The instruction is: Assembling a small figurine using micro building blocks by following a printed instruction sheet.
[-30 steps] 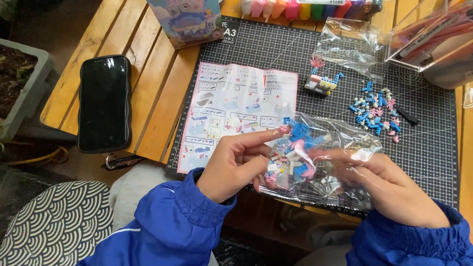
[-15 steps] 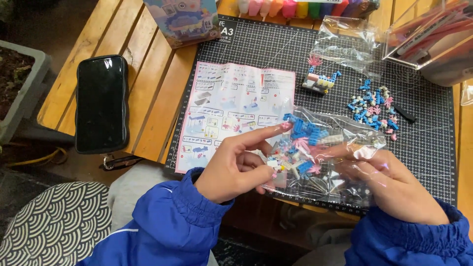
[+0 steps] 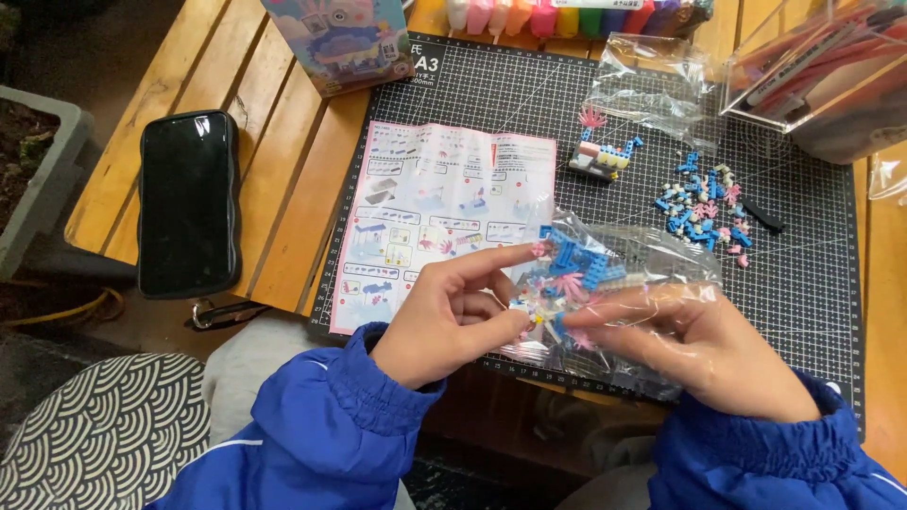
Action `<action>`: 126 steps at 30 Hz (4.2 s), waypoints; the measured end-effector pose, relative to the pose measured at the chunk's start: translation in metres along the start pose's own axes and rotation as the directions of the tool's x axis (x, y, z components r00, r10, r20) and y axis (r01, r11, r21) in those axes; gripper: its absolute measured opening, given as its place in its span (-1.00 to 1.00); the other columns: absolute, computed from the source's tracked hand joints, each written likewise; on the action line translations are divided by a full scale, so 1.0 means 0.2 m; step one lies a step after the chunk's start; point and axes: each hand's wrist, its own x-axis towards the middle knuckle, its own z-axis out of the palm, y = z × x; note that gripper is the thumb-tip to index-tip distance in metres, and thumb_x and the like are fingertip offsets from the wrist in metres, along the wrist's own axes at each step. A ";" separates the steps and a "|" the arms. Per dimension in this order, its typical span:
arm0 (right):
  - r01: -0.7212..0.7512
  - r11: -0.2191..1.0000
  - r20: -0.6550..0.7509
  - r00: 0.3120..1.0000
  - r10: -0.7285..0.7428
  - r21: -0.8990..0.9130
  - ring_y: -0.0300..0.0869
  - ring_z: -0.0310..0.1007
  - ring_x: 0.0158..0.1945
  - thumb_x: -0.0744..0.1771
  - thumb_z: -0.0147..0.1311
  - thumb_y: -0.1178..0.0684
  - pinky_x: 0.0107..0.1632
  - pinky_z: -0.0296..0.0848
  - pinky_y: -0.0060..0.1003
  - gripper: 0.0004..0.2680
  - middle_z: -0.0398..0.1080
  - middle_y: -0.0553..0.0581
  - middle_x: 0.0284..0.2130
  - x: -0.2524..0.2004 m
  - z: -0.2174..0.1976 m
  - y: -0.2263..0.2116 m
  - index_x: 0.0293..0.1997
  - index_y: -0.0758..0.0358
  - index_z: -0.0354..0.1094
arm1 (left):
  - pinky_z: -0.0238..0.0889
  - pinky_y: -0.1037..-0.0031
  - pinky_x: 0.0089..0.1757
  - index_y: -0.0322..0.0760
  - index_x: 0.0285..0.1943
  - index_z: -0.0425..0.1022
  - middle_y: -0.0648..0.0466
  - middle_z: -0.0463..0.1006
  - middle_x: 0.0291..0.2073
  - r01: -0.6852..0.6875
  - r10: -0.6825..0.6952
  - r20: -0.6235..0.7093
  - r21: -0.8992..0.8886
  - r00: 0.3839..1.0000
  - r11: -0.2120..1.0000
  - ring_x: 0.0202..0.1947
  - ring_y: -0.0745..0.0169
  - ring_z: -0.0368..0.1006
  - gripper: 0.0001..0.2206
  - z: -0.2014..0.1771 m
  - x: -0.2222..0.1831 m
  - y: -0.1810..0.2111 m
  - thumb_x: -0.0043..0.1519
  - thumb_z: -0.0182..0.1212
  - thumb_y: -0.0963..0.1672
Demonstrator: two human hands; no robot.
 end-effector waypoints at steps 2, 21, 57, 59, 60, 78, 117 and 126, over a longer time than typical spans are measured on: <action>0.023 1.000 0.024 0.999 -0.023 0.005 -0.24 0.67 -0.04 0.22 0.14 0.06 0.01 0.59 -0.34 -0.82 0.72 0.06 -0.22 0.01 0.01 -0.02 -0.25 0.19 0.67 | 0.25 0.49 -0.37 -0.16 0.31 0.37 0.10 0.32 -0.38 0.001 -0.001 0.002 -0.007 1.000 1.000 -0.58 0.44 0.27 -0.52 0.00 0.00 0.01 0.14 0.24 -0.20; -0.062 0.998 -0.021 0.998 0.062 0.032 -0.24 0.62 -0.26 0.19 0.19 0.04 -0.20 0.51 -0.36 -0.81 0.71 0.06 -0.31 0.06 0.06 0.01 -0.24 0.20 0.67 | 0.39 0.53 -0.33 -0.19 0.31 0.32 0.06 0.40 -0.40 -0.026 0.025 -0.010 -0.048 1.000 0.999 -0.52 0.37 0.36 -0.53 0.02 0.00 0.02 0.17 0.23 -0.19; -0.004 0.999 -0.214 0.977 -0.003 -0.033 -0.22 0.63 -0.29 0.16 0.23 -0.05 -0.21 0.51 -0.31 -0.83 0.67 0.10 -0.40 0.08 0.14 -0.09 -0.42 0.21 0.64 | 0.33 0.47 -0.31 -0.12 0.26 0.26 0.15 0.24 -0.53 0.011 -0.010 -0.026 0.051 1.000 0.999 -0.49 0.34 0.34 -0.61 0.06 0.00 0.03 0.22 0.13 -0.13; -0.034 0.999 -0.211 0.977 0.027 -0.028 -0.23 0.61 -0.30 0.14 0.25 -0.05 -0.23 0.49 -0.32 -0.82 0.67 0.08 -0.38 0.07 0.14 -0.09 -0.41 0.20 0.66 | 0.46 0.45 -0.32 -0.15 0.21 0.26 0.08 0.33 -0.50 0.014 -0.014 -0.031 0.019 0.999 1.000 -0.51 0.29 0.40 -0.63 0.06 0.00 0.05 0.21 0.14 -0.14; -0.063 0.998 -0.209 0.976 0.057 -0.023 -0.23 0.59 -0.31 0.13 0.27 -0.06 -0.25 0.48 -0.33 -0.81 0.68 0.07 -0.37 0.07 0.15 -0.10 -0.40 0.19 0.67 | 0.58 0.43 -0.33 -0.19 0.17 0.27 0.02 0.42 -0.47 0.016 -0.017 -0.035 -0.012 0.999 1.000 -0.52 0.25 0.46 -0.66 0.07 0.00 0.06 0.20 0.14 -0.16; 0.000 0.998 -0.177 0.984 -0.011 -0.060 -0.26 0.58 -0.36 0.17 0.23 0.01 -0.26 0.47 -0.34 -0.86 0.68 0.06 -0.42 0.06 0.13 -0.04 -0.42 0.25 0.64 | 0.38 0.45 -0.32 -0.13 0.07 0.28 0.02 0.50 -0.21 -0.040 0.040 -0.023 -0.025 0.999 0.999 -0.49 0.31 0.39 -0.71 0.08 -0.01 0.00 0.17 0.13 -0.18; -0.230 0.949 -0.388 0.912 0.134 -0.214 -0.22 0.56 -0.55 0.08 0.37 0.10 -0.38 0.42 -0.30 -0.90 0.68 0.13 -0.63 -0.07 0.05 0.14 -0.55 0.29 0.70 | 0.40 0.45 -0.44 -0.17 -0.06 0.29 0.01 0.44 -0.40 0.019 -0.020 -0.017 -0.034 1.000 0.999 -0.62 0.25 0.44 -0.78 0.26 0.01 0.00 0.12 0.12 -0.18; -0.222 0.962 -0.365 0.919 0.151 -0.160 -0.17 0.63 -0.49 0.04 0.40 0.07 -0.37 0.51 -0.28 -0.86 0.69 0.18 -0.63 -0.05 0.07 0.15 -0.53 0.29 0.71 | 0.42 0.48 -0.42 -0.20 -0.13 0.26 0.07 0.48 -0.26 0.094 -0.092 0.019 -0.098 0.996 0.991 -0.63 0.24 0.48 -0.80 0.24 0.00 0.02 0.09 0.10 -0.22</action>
